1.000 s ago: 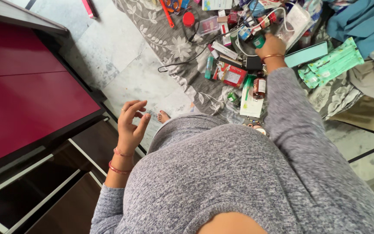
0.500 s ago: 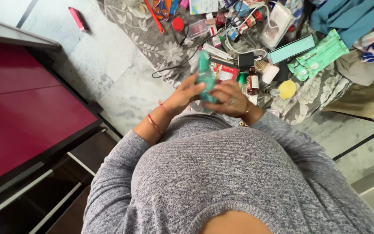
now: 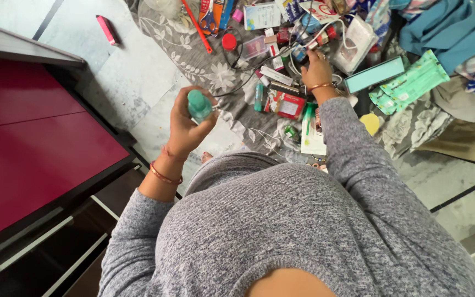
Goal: The person organizes a cluttered collection of personal care items from a bed into a corner cabinet. They pick up various bottles, jars, and tubes, then place them onto the cabinet's shelves and door-mounted racks.
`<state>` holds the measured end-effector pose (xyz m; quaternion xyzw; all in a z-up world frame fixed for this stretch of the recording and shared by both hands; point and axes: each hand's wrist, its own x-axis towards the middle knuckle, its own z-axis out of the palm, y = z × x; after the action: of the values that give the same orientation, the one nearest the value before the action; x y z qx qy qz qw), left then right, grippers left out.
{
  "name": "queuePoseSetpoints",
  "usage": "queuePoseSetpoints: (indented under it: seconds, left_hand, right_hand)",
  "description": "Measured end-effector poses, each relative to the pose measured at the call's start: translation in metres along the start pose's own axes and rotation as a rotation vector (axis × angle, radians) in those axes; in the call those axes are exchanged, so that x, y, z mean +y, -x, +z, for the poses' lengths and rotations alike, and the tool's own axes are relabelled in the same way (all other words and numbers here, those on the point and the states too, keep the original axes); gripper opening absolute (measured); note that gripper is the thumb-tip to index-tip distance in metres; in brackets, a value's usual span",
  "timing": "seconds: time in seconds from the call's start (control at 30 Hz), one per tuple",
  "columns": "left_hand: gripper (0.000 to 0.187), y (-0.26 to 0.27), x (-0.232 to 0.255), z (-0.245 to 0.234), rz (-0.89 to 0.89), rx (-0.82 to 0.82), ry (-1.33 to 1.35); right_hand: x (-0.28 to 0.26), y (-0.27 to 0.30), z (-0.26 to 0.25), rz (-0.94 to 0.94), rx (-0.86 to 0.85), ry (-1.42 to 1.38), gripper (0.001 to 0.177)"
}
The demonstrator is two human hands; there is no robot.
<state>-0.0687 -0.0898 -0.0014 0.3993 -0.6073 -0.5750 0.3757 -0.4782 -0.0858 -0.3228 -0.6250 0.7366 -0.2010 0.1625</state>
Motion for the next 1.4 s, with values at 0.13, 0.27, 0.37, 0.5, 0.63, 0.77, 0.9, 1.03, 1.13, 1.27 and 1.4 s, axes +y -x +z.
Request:
queuePoseSetpoints:
  seconds: [0.13,0.27,0.37,0.5,0.63,0.77,0.9,1.03,1.13,1.27,1.4]
  left_hand:
    - [0.041,0.013,0.004,-0.01,-0.048,0.046,0.007]
    - [0.044,0.021,0.003,-0.018,-0.088,0.07,-0.044]
    - [0.047,0.023,0.004,-0.022,-0.11,0.083,-0.049]
    - [0.046,0.024,0.006,-0.026,-0.103,0.063,-0.043]
    - [0.041,0.019,0.006,-0.022,-0.073,0.018,0.036]
    - [0.031,0.011,0.014,-0.013,-0.036,-0.106,0.136]
    - [0.034,0.001,0.033,0.0,0.02,-0.244,0.278]
    - [0.038,-0.005,0.056,0.004,0.13,-0.344,0.212]
    - [0.046,-0.009,0.064,0.004,0.353,-0.384,-0.052]
    - [0.051,0.001,0.067,0.014,0.318,-0.499,-0.089]
    - [0.049,0.013,0.057,0.013,0.342,-0.474,-0.167]
  right_hand:
    - [-0.004,-0.023,0.015,0.184,-0.04,0.11,0.059]
    - [-0.003,-0.032,0.005,0.108,-0.061,0.215,0.05]
    - [0.008,-0.027,-0.026,0.237,-0.209,0.107,0.043]
    - [0.029,-0.001,-0.089,0.326,-0.358,0.11,0.049]
    - [0.043,0.046,-0.14,0.299,-0.282,-0.395,0.053]
    - [0.005,0.077,-0.167,0.16,-0.188,-1.397,0.054]
    - [-0.068,0.071,-0.202,-0.045,-0.093,-1.765,0.061]
    - [-0.123,0.054,-0.229,-0.247,-0.178,-1.674,0.069]
    - [-0.146,0.05,-0.233,-0.302,-0.275,-1.473,0.068]
    - [-0.195,0.042,-0.188,-0.537,-0.429,-1.465,0.066]
    - [-0.246,0.075,-0.137,-0.42,-0.557,-1.559,0.061]
